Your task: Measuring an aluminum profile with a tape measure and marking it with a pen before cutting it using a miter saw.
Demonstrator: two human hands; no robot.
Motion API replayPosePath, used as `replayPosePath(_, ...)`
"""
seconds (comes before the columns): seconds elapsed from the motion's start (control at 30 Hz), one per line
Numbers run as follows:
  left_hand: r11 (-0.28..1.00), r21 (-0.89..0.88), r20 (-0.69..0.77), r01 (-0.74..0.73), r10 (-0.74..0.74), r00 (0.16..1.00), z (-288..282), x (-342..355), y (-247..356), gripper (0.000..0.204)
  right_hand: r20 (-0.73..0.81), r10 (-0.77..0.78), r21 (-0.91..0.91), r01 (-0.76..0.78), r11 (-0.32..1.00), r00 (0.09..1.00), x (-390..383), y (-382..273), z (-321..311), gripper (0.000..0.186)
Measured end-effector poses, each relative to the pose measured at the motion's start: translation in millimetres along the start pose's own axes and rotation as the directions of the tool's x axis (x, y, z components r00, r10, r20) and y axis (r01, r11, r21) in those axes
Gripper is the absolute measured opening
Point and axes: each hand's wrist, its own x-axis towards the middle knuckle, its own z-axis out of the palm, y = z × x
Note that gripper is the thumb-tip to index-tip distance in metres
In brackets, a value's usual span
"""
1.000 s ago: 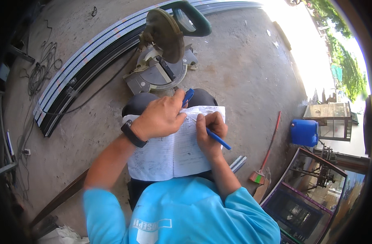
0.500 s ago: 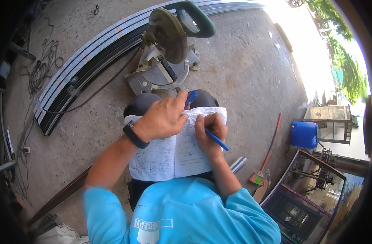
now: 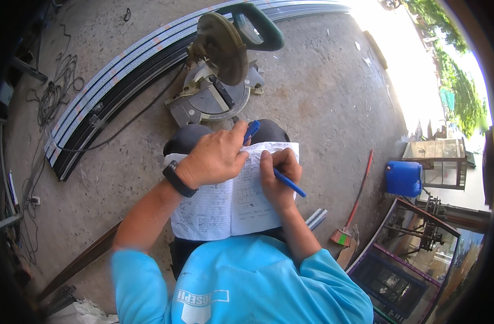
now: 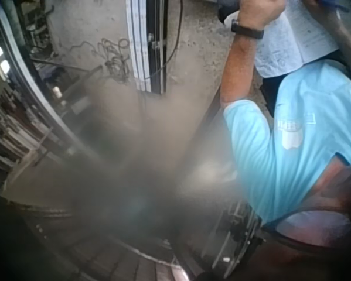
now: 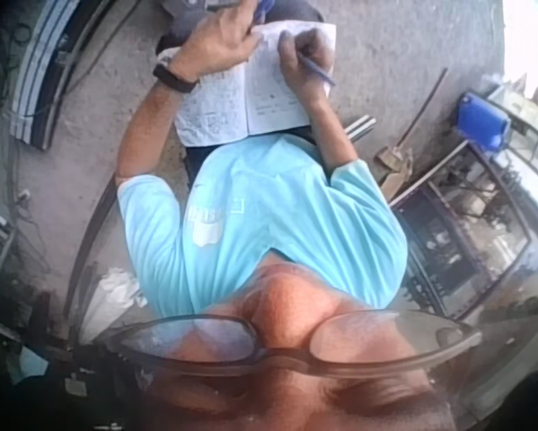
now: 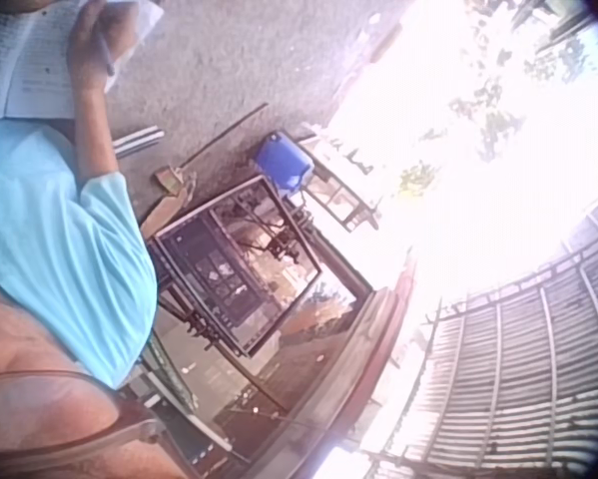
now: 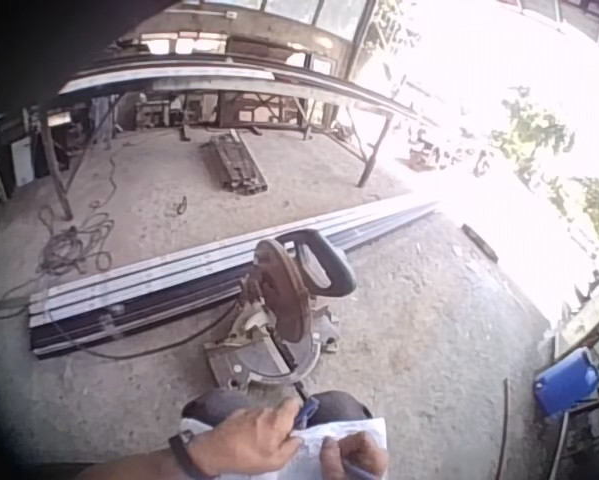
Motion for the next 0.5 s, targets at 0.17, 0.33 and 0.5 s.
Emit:
replayPosePath(0.17,1.000,-0.004,-0.037,-0.014,0.014,0.999,0.4,0.3,0.4,0.031,0.017,-0.013,0.011,0.013,1.000,1.000,0.3,1.8,-1.9,0.029)
replayPosePath(0.33,1.000,0.017,0.014,0.001,-0.001,1.000,-0.7,-0.1,0.6,0.034,0.029,0.017,-0.045,-0.016,0.999,0.999,-0.7,-0.4,-0.2,0.031)
replayPosePath(0.5,1.000,0.016,-0.032,-0.005,0.006,0.999,1.4,0.2,0.1,0.032,0.018,-0.020,-0.075,0.021,0.997,1.000,-0.7,-0.3,1.1,0.031)
